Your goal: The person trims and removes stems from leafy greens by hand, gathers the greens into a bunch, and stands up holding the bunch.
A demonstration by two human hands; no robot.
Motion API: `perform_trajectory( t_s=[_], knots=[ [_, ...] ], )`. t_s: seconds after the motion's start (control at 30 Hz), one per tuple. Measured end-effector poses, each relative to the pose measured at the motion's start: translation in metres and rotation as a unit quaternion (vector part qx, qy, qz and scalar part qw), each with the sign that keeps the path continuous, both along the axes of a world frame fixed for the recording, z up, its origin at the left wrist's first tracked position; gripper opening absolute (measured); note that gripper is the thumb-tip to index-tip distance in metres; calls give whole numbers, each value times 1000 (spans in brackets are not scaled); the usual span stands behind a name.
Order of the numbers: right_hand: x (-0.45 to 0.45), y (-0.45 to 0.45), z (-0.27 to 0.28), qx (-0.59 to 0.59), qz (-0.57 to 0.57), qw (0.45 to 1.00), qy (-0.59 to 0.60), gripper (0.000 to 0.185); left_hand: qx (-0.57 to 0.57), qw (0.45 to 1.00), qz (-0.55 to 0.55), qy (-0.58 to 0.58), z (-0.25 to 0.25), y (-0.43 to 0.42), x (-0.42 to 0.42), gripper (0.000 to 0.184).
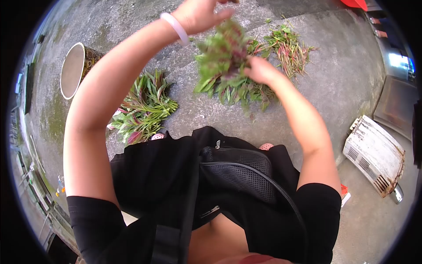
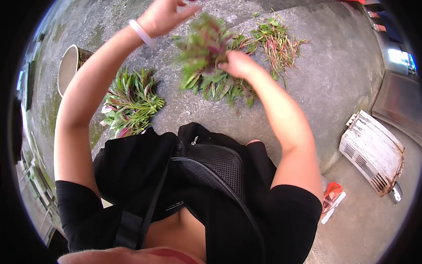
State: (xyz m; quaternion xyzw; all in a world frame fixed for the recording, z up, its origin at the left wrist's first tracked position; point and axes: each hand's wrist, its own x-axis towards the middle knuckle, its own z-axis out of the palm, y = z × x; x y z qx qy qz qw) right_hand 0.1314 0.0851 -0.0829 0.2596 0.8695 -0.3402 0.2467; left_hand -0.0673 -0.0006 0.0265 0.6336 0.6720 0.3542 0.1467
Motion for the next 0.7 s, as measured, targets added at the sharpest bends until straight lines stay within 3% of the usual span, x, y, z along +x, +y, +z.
perform_trajectory(
  t_s=[0.1,0.13,0.23,0.27,0.3,0.37,0.43,0.5,0.57,0.63,0.7],
  knots=[
    [7,17,40,-149,-46,982,111,45,43,984,63,-160,9,15,-10,19],
    [8,18,48,-158,-77,982,72,49,53,978,72,-190,2,19,-9,19],
    [17,34,-12,-48,-244,963,102,49,65,965,123,-221,-37,17,0,18],
    [21,42,-6,44,-190,975,104,46,91,974,149,-147,-52,11,5,16],
    [26,45,-15,199,-224,952,68,36,29,971,152,-182,-57,1,9,23],
    [54,62,-55,302,-210,899,237,26,-57,975,150,-155,-99,-16,17,25],
    [63,46,-30,218,-224,935,168,22,-151,984,59,-67,-115,-41,35,25],
    [70,34,-27,153,-208,957,134,17,-151,985,-65,54,-122,-61,46,22],
    [74,21,-33,129,-148,976,90,16,-119,982,-139,39,-136,-68,52,24],
    [76,20,-54,204,-73,966,138,17,-97,984,-147,36,-137,-65,56,24],
    [68,15,-58,187,-76,976,80,20,-71,987,-141,39,-132,-58,56,24]
  ],
)
